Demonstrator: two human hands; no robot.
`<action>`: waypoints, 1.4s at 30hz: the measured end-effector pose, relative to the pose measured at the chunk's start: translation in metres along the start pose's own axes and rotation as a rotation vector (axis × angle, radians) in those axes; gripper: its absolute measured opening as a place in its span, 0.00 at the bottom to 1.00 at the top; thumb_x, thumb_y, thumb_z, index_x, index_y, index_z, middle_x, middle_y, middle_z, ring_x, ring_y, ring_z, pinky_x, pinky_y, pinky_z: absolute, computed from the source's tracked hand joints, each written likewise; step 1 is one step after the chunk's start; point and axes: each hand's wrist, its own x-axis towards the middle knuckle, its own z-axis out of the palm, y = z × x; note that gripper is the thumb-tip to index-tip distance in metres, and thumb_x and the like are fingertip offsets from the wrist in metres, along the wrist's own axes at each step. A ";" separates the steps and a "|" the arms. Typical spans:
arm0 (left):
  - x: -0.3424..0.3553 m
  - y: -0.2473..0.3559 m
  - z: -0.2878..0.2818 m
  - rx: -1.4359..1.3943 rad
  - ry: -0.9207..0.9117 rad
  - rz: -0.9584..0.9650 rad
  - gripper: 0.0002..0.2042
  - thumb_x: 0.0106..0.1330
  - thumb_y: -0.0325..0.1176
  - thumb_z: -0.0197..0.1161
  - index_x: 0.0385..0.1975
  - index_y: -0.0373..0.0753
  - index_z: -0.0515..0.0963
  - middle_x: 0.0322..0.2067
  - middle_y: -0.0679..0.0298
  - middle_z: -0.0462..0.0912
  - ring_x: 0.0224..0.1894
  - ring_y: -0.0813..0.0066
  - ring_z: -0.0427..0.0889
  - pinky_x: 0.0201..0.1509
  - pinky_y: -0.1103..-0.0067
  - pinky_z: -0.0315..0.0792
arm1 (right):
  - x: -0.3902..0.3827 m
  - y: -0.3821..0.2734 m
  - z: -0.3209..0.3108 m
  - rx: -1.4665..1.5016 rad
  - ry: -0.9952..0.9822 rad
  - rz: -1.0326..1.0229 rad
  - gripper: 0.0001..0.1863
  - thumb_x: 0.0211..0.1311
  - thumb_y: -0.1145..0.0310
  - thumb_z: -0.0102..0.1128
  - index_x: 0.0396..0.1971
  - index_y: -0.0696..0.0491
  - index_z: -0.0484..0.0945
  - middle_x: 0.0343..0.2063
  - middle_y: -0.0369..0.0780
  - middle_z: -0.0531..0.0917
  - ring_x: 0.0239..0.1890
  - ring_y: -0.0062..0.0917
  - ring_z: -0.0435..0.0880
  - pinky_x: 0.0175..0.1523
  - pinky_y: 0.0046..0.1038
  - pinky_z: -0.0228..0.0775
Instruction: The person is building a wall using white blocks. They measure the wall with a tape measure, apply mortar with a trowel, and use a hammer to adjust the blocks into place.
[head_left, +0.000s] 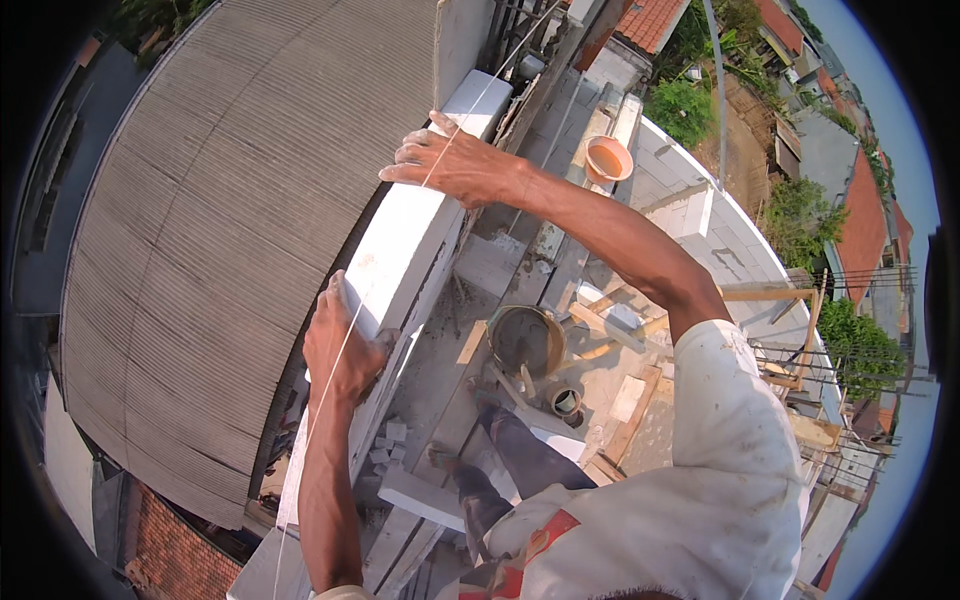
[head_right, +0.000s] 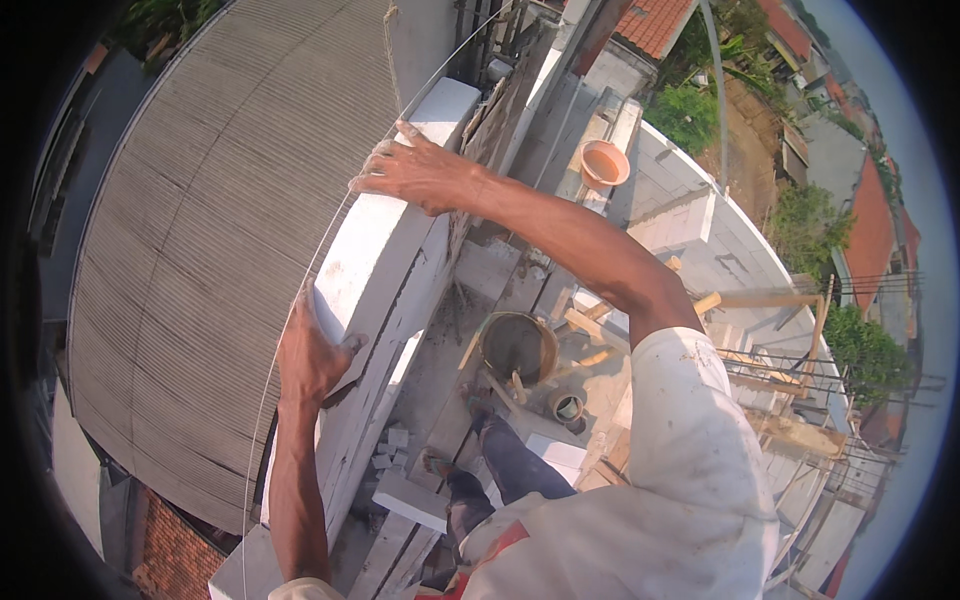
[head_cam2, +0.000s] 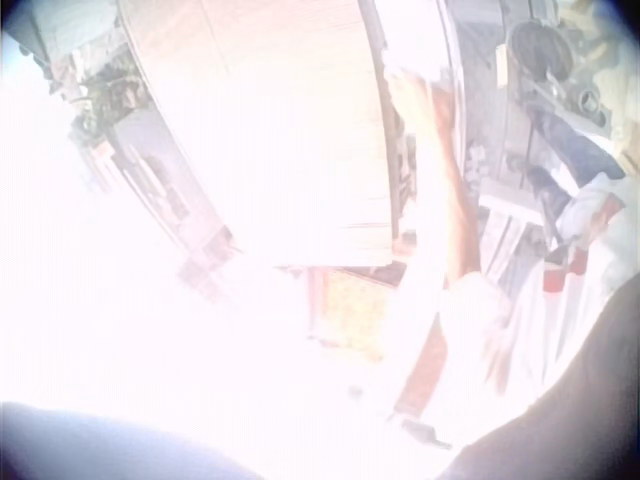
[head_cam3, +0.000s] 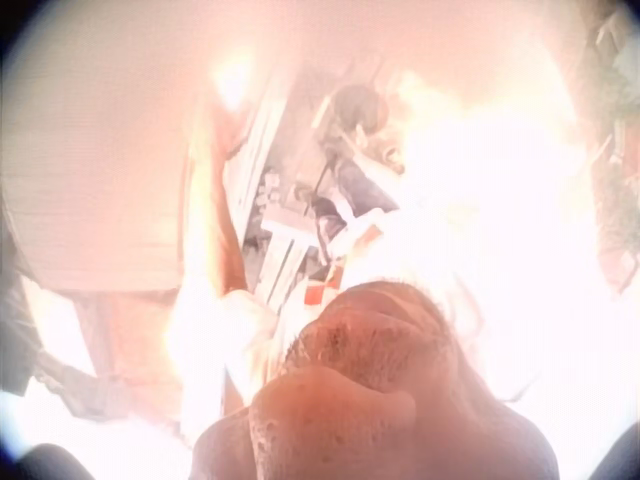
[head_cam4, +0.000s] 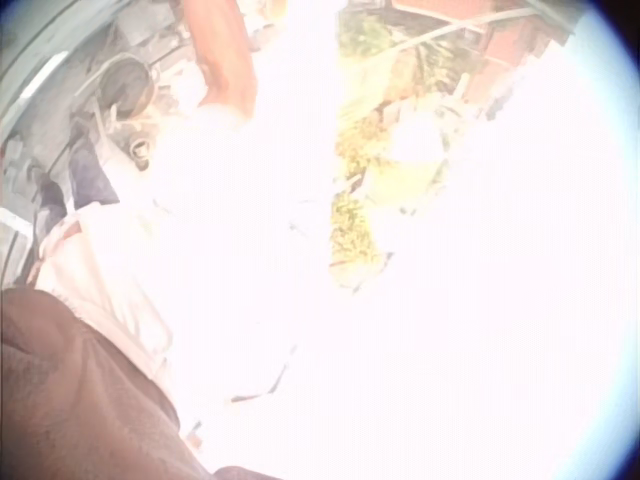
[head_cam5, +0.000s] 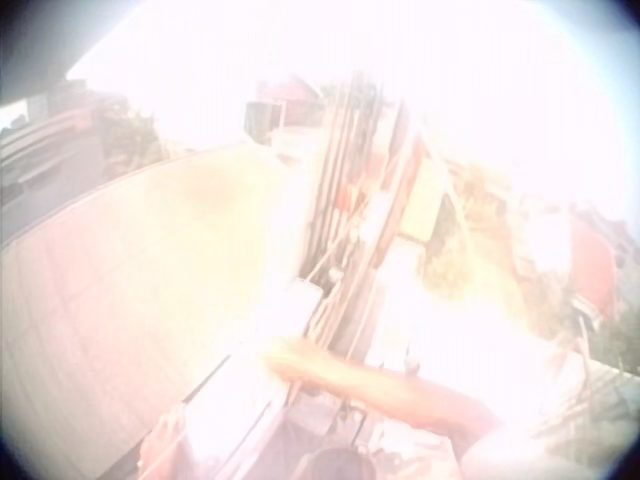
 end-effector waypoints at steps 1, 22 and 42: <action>0.000 0.001 -0.003 0.003 -0.018 -0.001 0.52 0.47 0.39 0.81 0.74 0.31 0.60 0.58 0.44 0.78 0.54 0.46 0.84 0.60 0.62 0.81 | 0.004 0.001 0.001 -0.013 0.003 0.000 0.54 0.40 0.78 0.81 0.72 0.33 0.66 0.69 0.33 0.73 0.75 0.34 0.66 0.83 0.55 0.49; 0.007 0.017 -0.038 0.002 -0.105 -0.047 0.51 0.38 0.34 0.76 0.72 0.29 0.66 0.55 0.43 0.82 0.49 0.48 0.88 0.59 0.64 0.83 | 0.010 0.009 -0.004 0.053 0.063 -0.007 0.42 0.44 0.80 0.77 0.65 0.43 0.75 0.60 0.34 0.81 0.66 0.37 0.77 0.76 0.38 0.69; -0.003 0.015 0.001 -0.008 -0.040 -0.076 0.55 0.46 0.36 0.83 0.77 0.36 0.57 0.59 0.44 0.78 0.59 0.47 0.81 0.64 0.59 0.79 | -0.004 -0.002 0.017 0.060 0.076 0.017 0.54 0.35 0.79 0.81 0.70 0.40 0.69 0.67 0.33 0.76 0.72 0.31 0.70 0.86 0.45 0.45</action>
